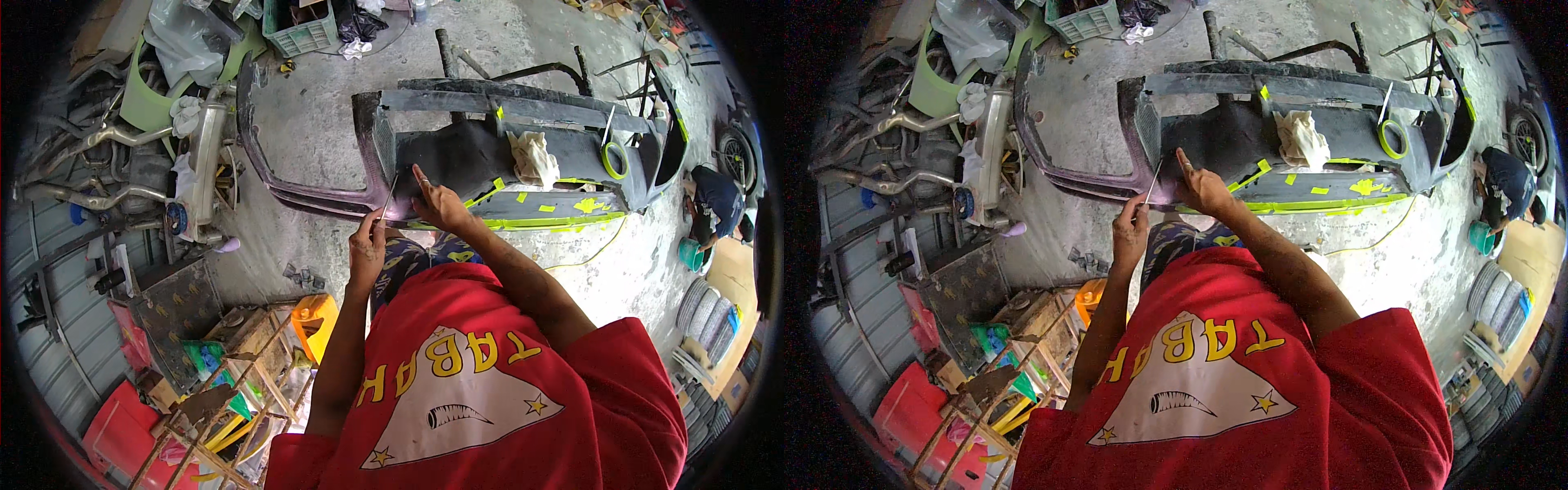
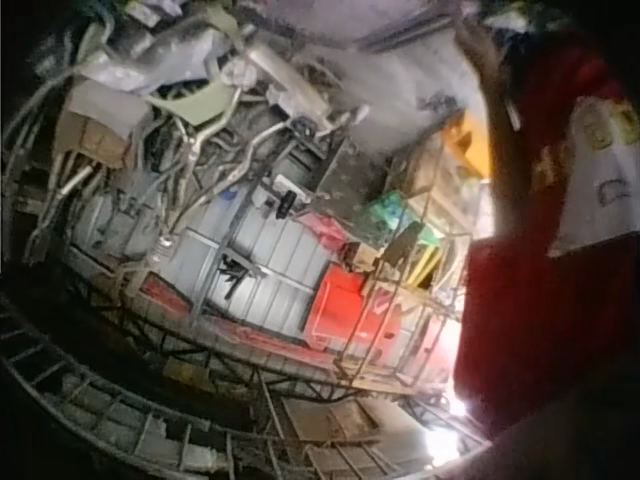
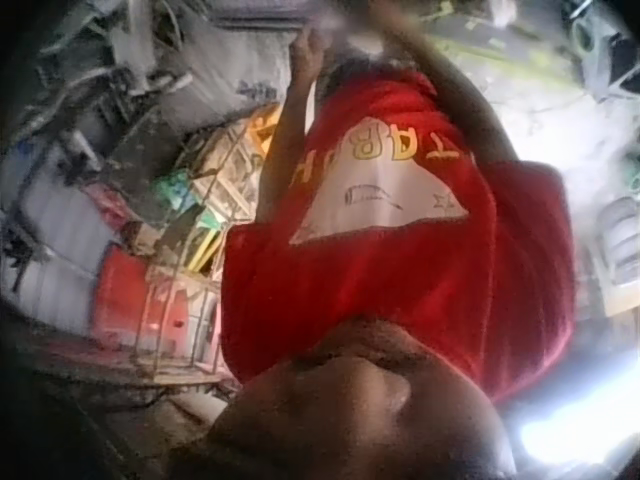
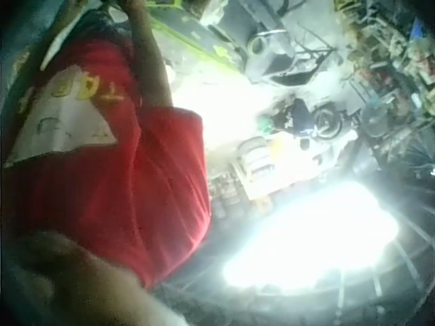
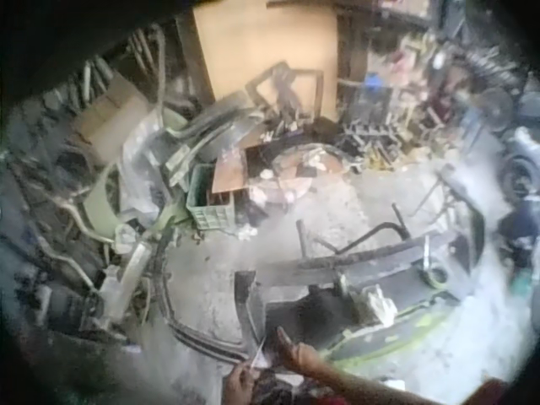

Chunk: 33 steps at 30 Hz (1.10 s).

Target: The person uses a small metal blade to carefully trim and smooth the edges of a carbon fiber panel mounted on a stand. They repeatedly wipe the surface with a cloth to remove debris and inspect the edges, then briefly handle a roll of green tape before returning to trimming.

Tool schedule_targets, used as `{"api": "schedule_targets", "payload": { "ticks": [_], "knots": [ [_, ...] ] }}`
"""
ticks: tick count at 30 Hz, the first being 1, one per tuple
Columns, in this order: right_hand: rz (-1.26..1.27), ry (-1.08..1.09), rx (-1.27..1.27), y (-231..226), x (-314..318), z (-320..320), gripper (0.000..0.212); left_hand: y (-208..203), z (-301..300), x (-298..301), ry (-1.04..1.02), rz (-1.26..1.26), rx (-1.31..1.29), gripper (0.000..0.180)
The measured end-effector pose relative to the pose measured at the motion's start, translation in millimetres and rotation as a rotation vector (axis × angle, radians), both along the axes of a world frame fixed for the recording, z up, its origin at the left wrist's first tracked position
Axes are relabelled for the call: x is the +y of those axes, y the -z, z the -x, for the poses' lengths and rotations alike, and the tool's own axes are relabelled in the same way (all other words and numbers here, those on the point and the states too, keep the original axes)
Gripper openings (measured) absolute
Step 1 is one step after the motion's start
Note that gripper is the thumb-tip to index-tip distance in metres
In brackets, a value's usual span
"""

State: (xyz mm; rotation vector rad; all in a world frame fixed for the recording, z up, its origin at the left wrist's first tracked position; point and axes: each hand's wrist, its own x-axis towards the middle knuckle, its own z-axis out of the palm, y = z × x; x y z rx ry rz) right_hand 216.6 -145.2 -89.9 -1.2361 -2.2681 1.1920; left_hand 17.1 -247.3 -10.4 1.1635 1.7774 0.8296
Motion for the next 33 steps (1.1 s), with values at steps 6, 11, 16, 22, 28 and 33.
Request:
{"api": "schedule_targets", "payload": {
  "ticks": [6,11,16,22,28,33],
  "knots": [
    [0.01,0.009,-0.029,2,-2,3,0.088,2,7,8,0.105,0.027,0.232,0.025],
    [-0.013,-0.035,-0.029,-4,0,1,0.087,-6,11,23,0.175,-0.049,0.285,0.026],
    [0.043,-0.089,-0.151,-16,11,17,0.083,-39,18,59,0.309,0.022,0.385,0.023],
    [-0.048,-0.05,-0.149,-4,8,15,0.074,-31,28,66,0.302,0.145,0.241,0.021],
    [0.064,-0.06,-0.196,-12,12,20,0.066,-2,34,36,0.234,-0.05,0.214,0.022],
    [0.08,-0.062,-0.206,-11,12,17,0.065,-4,23,29,0.22,0.01,0.285,0.021]
  ]
}}
